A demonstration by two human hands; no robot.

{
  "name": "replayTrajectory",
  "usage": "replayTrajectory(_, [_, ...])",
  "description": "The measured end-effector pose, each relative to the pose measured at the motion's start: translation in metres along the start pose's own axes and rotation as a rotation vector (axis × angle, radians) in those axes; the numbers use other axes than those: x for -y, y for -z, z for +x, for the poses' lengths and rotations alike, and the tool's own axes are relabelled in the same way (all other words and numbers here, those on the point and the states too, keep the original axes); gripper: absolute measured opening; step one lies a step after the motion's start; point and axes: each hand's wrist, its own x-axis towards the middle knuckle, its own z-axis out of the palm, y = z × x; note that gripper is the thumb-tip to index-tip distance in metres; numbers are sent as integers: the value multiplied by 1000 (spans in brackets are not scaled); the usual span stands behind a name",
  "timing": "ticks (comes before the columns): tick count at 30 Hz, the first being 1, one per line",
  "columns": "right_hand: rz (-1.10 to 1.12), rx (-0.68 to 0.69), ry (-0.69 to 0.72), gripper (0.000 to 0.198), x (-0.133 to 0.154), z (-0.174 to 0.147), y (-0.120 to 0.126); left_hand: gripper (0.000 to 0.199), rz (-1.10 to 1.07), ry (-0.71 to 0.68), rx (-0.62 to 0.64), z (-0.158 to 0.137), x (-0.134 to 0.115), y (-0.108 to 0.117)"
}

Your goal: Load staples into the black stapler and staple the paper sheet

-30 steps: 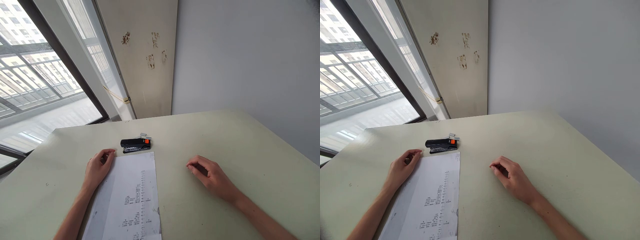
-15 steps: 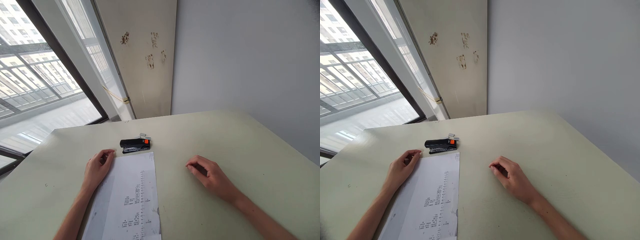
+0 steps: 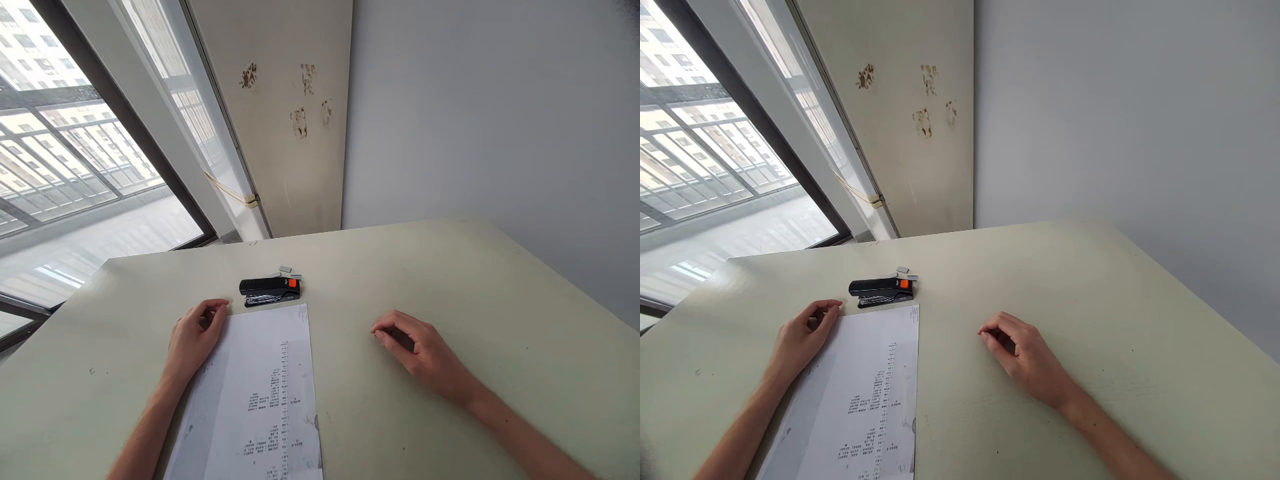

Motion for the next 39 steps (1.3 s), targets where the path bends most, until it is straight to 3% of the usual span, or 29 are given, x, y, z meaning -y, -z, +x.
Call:
replayTrajectory(10, [7,9,-14,24,3,2,1,44,-28,-11,-4,-2,-1,2])
replayTrajectory(20, [7,0,6,25,2,1,0,43,-110,-72,-90,-7,-5,-1])
replayTrajectory(35, [13,-3,50,26,-1,1,-2,51,-291,-213,128,9,-53,-9])
replayTrajectory(39, [19,-18,75,25,-2,2,-1,48,-338,-211,113,12,-56,-11])
